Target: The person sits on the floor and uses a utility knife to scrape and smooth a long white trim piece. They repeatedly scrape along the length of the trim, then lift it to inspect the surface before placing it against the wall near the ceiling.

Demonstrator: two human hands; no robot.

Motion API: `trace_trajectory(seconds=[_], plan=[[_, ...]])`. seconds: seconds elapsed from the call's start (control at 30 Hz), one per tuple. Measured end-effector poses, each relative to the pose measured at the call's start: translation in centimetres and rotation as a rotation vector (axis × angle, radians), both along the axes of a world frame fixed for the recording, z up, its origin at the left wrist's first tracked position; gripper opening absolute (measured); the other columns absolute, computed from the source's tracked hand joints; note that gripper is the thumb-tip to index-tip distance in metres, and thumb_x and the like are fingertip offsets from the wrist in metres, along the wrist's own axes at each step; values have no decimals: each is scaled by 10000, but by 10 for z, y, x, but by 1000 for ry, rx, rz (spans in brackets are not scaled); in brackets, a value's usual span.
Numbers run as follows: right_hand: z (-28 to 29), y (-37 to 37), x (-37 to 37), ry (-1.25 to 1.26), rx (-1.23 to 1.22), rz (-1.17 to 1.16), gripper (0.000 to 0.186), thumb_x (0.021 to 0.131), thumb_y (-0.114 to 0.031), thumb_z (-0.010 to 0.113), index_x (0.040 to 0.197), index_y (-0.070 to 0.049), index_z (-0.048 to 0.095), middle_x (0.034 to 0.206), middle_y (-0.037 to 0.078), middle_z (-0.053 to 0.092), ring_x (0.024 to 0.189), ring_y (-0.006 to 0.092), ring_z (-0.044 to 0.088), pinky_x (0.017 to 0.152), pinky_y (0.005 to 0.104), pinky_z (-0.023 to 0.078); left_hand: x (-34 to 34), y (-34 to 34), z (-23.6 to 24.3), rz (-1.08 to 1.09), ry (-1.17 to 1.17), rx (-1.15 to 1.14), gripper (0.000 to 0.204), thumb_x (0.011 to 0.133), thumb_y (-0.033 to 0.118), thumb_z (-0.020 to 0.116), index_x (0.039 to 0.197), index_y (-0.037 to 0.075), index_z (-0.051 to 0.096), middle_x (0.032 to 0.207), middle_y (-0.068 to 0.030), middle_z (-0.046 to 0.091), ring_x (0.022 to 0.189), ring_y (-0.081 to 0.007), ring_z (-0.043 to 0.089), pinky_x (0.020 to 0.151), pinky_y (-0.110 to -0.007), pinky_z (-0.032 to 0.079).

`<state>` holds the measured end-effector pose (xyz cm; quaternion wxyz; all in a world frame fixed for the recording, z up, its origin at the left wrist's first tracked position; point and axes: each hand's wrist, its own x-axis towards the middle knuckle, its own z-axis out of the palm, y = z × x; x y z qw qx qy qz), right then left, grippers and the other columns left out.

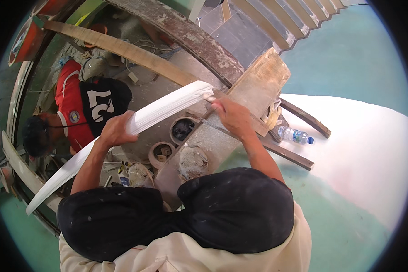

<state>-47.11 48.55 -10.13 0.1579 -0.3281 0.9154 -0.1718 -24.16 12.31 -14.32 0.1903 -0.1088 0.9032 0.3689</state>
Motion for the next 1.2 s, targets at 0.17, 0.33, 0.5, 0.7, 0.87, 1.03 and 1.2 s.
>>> trace_trajectory(seconds=[0.17,0.33,0.5,0.7,0.87,1.03,1.2], plan=[[-5,-1,2,92,37,95,320,1062,-443,621,1145,-155,731,950,144,766,841,383,735,736,482,562,-1,-1,2,0,13,-20,701,669,345,841,1281,83,620,1059,-225,754,1019,-436,723,888,-513,566],[-5,9,-13,63,103,-20,336,1064,-458,609,1130,-150,725,933,139,759,851,383,734,742,484,560,2,-3,-3,0,20,-9,735,664,316,842,1320,71,619,1073,-226,752,1027,-437,722,898,-505,563],[-5,-6,-7,80,-41,142,334,1067,-439,620,1124,-123,712,904,168,747,825,398,721,719,494,542,-6,-4,3,8,-1,-32,731,665,314,842,1318,67,623,1062,-232,752,1019,-438,724,892,-502,568],[-5,16,-10,13,40,-34,360,1078,-465,592,1175,-141,717,946,167,762,860,399,732,759,492,552,1,-1,1,-11,22,2,719,660,304,837,1307,67,632,1044,-240,749,1003,-437,727,881,-498,569],[-10,11,-14,73,103,23,345,1080,-450,593,1174,-144,720,965,160,774,872,385,743,762,487,562,-2,1,3,-1,18,3,712,660,316,839,1293,66,631,1038,-247,745,998,-446,725,874,-506,565],[-4,6,-12,55,31,49,349,1084,-455,582,1148,-137,711,953,161,770,860,390,742,743,493,562,2,0,0,-12,25,-10,743,654,314,843,1318,65,623,1049,-247,747,1000,-446,726,879,-503,566],[-4,8,-19,98,91,55,331,1081,-442,594,1118,-131,700,948,163,765,857,384,741,723,484,554,2,0,5,18,1,-3,696,668,351,835,1280,88,633,1089,-216,754,1041,-431,720,909,-514,561]])
